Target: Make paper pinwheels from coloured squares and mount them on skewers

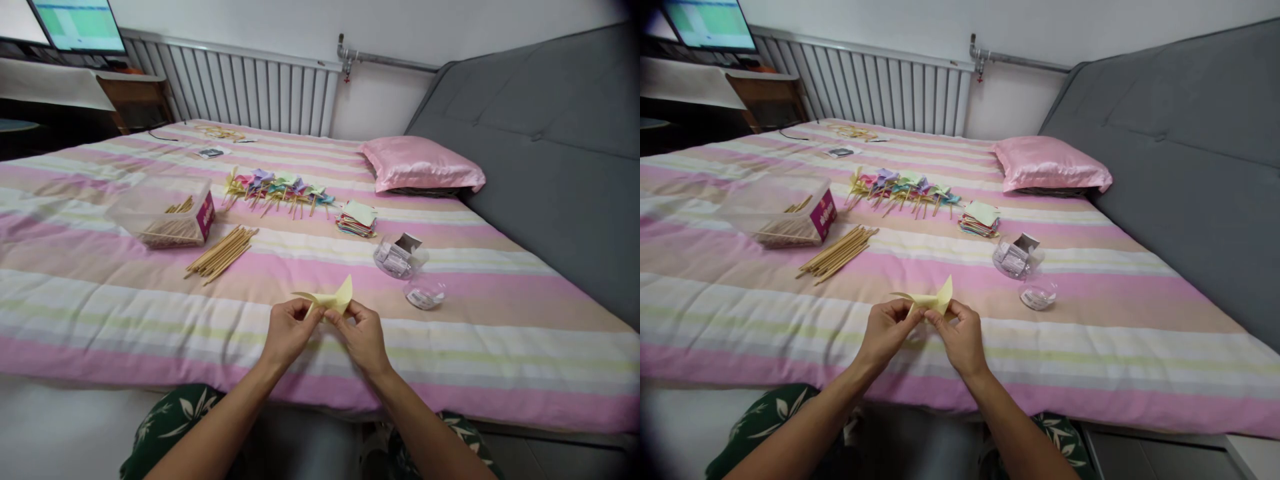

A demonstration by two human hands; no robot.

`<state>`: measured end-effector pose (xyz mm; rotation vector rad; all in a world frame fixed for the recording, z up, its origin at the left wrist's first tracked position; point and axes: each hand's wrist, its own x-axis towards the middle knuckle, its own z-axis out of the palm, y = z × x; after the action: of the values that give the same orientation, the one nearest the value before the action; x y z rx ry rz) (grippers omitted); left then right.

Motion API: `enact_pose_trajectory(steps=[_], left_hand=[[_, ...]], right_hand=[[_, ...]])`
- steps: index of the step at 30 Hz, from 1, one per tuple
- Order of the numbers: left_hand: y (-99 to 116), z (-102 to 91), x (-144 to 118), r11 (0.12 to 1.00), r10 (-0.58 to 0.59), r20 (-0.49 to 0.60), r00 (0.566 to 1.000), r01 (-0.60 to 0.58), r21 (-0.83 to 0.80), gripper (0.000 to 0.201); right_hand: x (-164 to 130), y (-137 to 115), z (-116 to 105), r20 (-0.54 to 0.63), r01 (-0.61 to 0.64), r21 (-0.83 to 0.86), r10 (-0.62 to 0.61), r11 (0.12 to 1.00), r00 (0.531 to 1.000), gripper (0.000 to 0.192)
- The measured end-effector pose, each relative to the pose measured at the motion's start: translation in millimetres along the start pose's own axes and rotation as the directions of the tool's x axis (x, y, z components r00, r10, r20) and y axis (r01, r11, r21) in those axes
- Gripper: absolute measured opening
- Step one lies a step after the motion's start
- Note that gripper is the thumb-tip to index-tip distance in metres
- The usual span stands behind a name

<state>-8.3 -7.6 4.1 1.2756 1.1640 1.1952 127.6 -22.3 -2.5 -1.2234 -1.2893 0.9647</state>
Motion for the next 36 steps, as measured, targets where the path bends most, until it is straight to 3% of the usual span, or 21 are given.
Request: enact_pose_trajectory(steps=[16,30,36], left_hand=[[9,-1.6,-2,0.984,0.126,-0.033,0.992,-0.120,0.132,0.022],[3,2.2,2,0.998,-0.033,-0.029,0.999,0.032,-0.058,0.020],[5,2.0,-1,0.999,0.009,-0.011,1.000,-0.010,-0.038,0.014]], right_hand=[[1,6,0,0.006,-0.007,-0.016,0.007,1.000,1.000,0.029],[3,6,-2,0.042,-0.033,0.092,0.030,0.995,0.999,0.028],[2,9,-1,0.072,-0.052,0.182,0.040,0.982,0.997,0.025]])
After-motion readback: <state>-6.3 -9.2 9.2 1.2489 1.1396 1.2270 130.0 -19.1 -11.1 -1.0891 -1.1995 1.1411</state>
